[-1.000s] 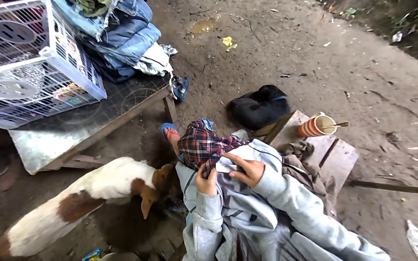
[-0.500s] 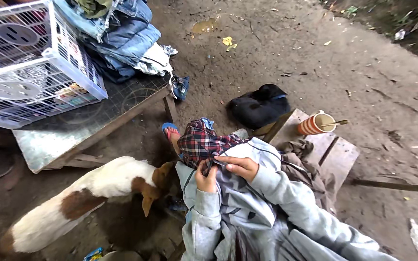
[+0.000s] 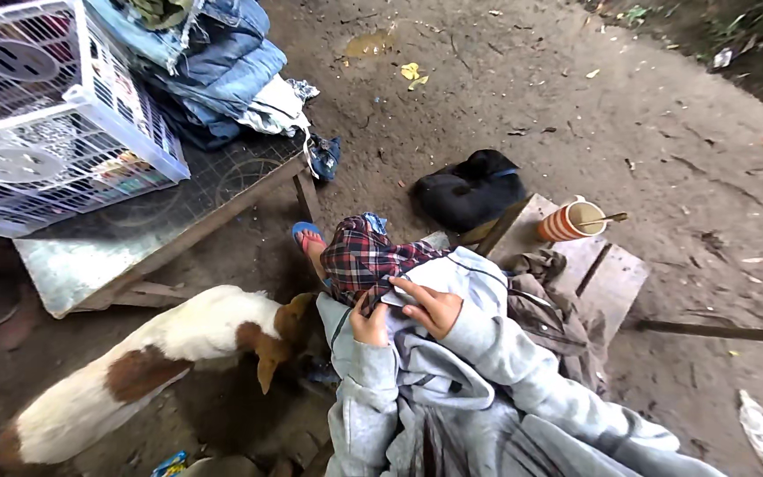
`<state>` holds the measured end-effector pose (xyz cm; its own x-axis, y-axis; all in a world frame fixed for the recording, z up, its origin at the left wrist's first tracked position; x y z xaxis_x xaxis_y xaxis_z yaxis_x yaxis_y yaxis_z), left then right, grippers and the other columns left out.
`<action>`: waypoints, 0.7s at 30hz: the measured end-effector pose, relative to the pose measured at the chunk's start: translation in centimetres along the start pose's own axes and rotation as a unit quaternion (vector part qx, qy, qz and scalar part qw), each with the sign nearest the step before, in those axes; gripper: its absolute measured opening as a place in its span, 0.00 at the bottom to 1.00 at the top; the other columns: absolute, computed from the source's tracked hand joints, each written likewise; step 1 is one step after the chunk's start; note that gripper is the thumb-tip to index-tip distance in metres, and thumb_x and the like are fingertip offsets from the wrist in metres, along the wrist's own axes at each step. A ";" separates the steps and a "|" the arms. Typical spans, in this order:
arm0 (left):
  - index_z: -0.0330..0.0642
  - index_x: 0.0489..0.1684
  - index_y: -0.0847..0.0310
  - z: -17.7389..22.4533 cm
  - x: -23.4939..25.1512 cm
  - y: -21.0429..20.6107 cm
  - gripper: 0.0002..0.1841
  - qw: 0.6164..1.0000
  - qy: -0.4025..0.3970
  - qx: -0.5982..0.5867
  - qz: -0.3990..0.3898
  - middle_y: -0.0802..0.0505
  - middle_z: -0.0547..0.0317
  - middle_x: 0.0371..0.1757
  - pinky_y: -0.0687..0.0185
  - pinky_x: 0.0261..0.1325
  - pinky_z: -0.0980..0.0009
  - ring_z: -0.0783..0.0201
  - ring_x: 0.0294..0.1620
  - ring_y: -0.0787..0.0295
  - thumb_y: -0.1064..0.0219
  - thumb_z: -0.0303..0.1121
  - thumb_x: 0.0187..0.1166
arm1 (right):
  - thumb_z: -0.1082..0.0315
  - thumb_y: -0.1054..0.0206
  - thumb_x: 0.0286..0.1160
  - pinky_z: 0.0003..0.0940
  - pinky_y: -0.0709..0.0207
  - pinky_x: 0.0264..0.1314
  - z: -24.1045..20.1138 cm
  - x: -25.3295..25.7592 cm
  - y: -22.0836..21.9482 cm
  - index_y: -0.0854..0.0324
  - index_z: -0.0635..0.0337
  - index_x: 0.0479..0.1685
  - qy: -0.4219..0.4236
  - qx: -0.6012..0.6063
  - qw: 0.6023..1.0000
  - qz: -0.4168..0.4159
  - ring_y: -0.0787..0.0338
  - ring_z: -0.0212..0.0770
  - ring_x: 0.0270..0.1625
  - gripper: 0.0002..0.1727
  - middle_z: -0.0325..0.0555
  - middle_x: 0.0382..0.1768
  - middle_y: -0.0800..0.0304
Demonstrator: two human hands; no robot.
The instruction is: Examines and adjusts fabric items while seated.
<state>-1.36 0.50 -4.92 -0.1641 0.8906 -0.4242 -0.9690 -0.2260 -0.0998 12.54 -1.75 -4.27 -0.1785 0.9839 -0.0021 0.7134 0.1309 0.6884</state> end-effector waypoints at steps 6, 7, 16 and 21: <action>0.14 0.52 0.22 -0.6 -0.6 -0.7 0.15 0.999 -0.015 0.013 0.034 0.08 0.53 0.40 0.20 0.51 0.84 0.83 0.40 0.15 0.35 0.12 0.68 | 0.59 0.40 0.85 0.58 0.16 0.30 -0.3 0.1 -0.6 0.22 0.56 0.79 -0.002 -0.013 0.999 0.039 0.07 0.62 0.30 0.26 0.64 0.43 0.06; 0.14 0.52 0.22 -0.6 -0.6 -0.8 0.15 0.999 -0.020 0.011 0.036 0.08 0.54 0.40 0.19 0.51 0.85 0.84 0.40 0.14 0.35 0.12 0.68 | 0.59 0.40 0.85 0.58 0.16 0.30 -0.3 0.2 -0.6 0.22 0.55 0.80 0.000 -0.012 0.999 0.036 0.07 0.62 0.29 0.26 0.64 0.42 0.07; 0.15 0.52 0.22 -1.0 -0.7 -1.0 0.14 0.997 -0.028 -0.014 0.064 0.09 0.57 0.38 0.18 0.49 0.84 0.83 0.39 0.14 0.36 0.13 0.68 | 0.57 0.40 0.85 0.59 0.16 0.33 -0.4 0.4 -0.3 0.23 0.55 0.80 -0.010 -0.003 1.000 0.024 0.07 0.62 0.31 0.26 0.64 0.45 0.06; 0.15 0.52 0.23 -1.0 -0.7 -1.0 0.14 0.997 -0.030 -0.032 0.067 0.08 0.58 0.39 0.16 0.50 0.82 0.82 0.40 0.13 0.36 0.13 0.69 | 0.60 0.40 0.85 0.59 0.16 0.32 -0.3 0.1 -0.1 0.19 0.49 0.78 -0.006 -0.004 1.000 0.025 0.07 0.62 0.32 0.23 0.64 0.44 0.07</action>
<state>-0.06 -0.31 -5.43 -0.3033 0.8723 -0.3835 -0.9243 -0.3672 -0.1043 12.24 -1.66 -4.17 -0.1346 0.9906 0.0233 0.7160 0.0809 0.6934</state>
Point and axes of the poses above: each hand's wrist, its own x-axis towards the middle knuckle, its own y-axis out of the back of the hand, z = x × y, the point moved 1 cm from there along x, towards the middle knuckle
